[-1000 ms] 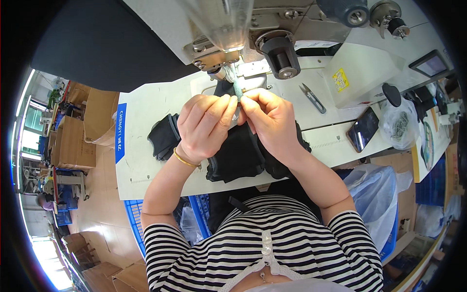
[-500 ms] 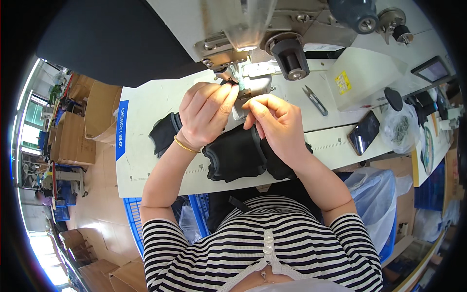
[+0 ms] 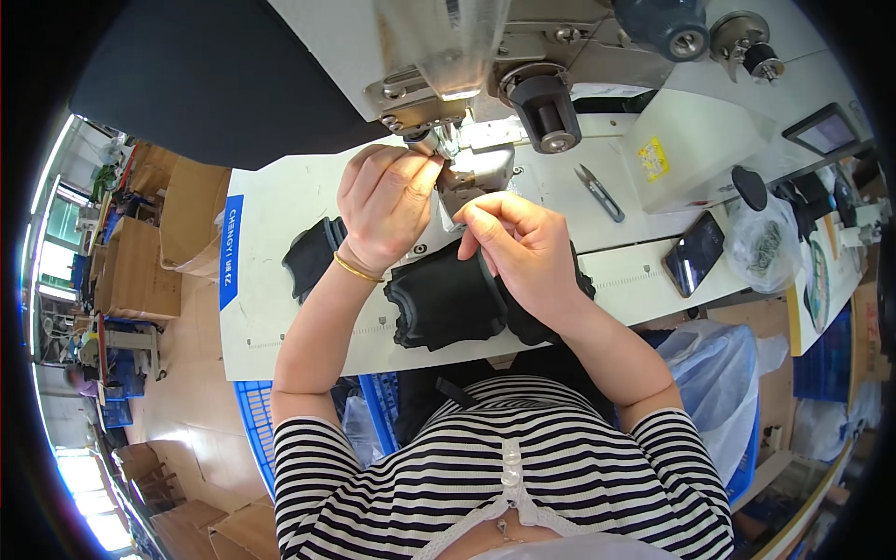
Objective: Stitch together the upper components of a shoe using an industrial sewing machine.
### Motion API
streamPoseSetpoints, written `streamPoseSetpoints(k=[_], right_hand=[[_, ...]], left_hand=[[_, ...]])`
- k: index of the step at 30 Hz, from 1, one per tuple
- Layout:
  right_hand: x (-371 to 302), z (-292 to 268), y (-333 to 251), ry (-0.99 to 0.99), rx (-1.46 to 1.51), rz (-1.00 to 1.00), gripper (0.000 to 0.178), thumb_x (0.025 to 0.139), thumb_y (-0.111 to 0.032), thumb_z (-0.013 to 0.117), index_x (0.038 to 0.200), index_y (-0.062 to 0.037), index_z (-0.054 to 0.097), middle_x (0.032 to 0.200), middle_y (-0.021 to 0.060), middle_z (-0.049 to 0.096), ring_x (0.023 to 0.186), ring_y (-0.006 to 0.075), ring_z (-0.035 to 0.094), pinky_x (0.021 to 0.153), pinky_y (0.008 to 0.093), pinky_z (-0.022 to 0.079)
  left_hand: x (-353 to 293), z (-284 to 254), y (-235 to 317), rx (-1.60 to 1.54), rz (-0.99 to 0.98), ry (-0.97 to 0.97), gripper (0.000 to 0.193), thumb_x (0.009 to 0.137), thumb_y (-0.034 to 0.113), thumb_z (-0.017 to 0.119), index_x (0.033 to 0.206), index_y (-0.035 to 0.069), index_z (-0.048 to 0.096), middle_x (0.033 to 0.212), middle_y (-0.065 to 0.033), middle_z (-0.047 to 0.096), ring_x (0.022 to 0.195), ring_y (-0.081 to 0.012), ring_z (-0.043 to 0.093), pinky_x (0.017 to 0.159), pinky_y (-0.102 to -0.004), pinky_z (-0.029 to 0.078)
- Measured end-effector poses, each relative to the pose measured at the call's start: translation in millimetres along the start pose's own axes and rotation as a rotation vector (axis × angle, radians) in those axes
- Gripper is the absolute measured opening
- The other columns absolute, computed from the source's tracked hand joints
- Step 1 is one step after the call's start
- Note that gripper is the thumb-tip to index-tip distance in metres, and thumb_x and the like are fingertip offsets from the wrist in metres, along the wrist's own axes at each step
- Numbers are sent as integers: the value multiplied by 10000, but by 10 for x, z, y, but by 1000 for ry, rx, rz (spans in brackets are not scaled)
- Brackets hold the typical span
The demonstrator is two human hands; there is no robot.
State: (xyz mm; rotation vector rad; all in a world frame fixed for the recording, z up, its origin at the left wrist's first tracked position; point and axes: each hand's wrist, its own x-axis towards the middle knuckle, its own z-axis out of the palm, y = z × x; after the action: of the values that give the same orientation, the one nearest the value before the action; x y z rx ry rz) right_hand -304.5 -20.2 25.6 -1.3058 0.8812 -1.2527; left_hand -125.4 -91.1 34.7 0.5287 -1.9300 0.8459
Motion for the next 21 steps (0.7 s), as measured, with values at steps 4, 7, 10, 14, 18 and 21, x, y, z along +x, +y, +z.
streamPoseSetpoints(k=[4, 7, 10, 14, 18, 21], right_hand=[[-4, 10, 7, -20, -15, 11, 162, 958, -122, 582, 940, 1, 687, 681, -3, 655, 564, -5, 445, 500, 199, 340], [-12, 25, 8, -27, -30, 0, 164, 956, -120, 582, 933, 4, 687, 678, -1, 655, 564, -2, 447, 501, 199, 340], [-31, 30, 14, -28, -49, 19, 165, 955, -120, 582, 927, 4, 687, 674, 1, 655, 568, -1, 453, 502, 201, 343], [-66, 36, 33, -37, -30, 20, 165, 953, -119, 583, 921, 6, 686, 672, 3, 657, 565, 2, 452, 500, 205, 343], [-97, 16, 40, -39, -78, 35, 168, 956, -122, 587, 913, 11, 680, 675, 7, 660, 566, 6, 459, 504, 208, 350], [-115, -7, 83, -36, -78, 32, 172, 961, -123, 588, 906, 12, 679, 679, 7, 661, 568, 9, 464, 506, 209, 352]], left_hand=[[4, -2, 0, -8, -14, -7, 246, 610, -2, 738, 855, 12, 711, 860, -56, 663, 789, -222, 641, 737, -361, 542], [12, -7, 6, -11, -19, -7, 247, 608, -2, 738, 853, 13, 711, 858, -55, 663, 786, -221, 640, 734, -359, 540], [20, 4, 9, -9, -18, -2, 252, 605, 3, 744, 855, 14, 713, 857, -52, 662, 783, -216, 638, 729, -354, 539], [4, -1, 1, 20, -5, 3, 256, 601, 18, 760, 853, 19, 713, 857, -48, 662, 779, -208, 637, 724, -348, 539], [3, 2, 5, 24, -7, 7, 247, 609, 27, 771, 849, 21, 712, 855, -46, 662, 777, -207, 637, 725, -348, 539], [9, 20, 12, 17, -9, 15, 236, 620, 31, 776, 846, 21, 710, 852, -45, 663, 776, -206, 638, 727, -348, 540]])
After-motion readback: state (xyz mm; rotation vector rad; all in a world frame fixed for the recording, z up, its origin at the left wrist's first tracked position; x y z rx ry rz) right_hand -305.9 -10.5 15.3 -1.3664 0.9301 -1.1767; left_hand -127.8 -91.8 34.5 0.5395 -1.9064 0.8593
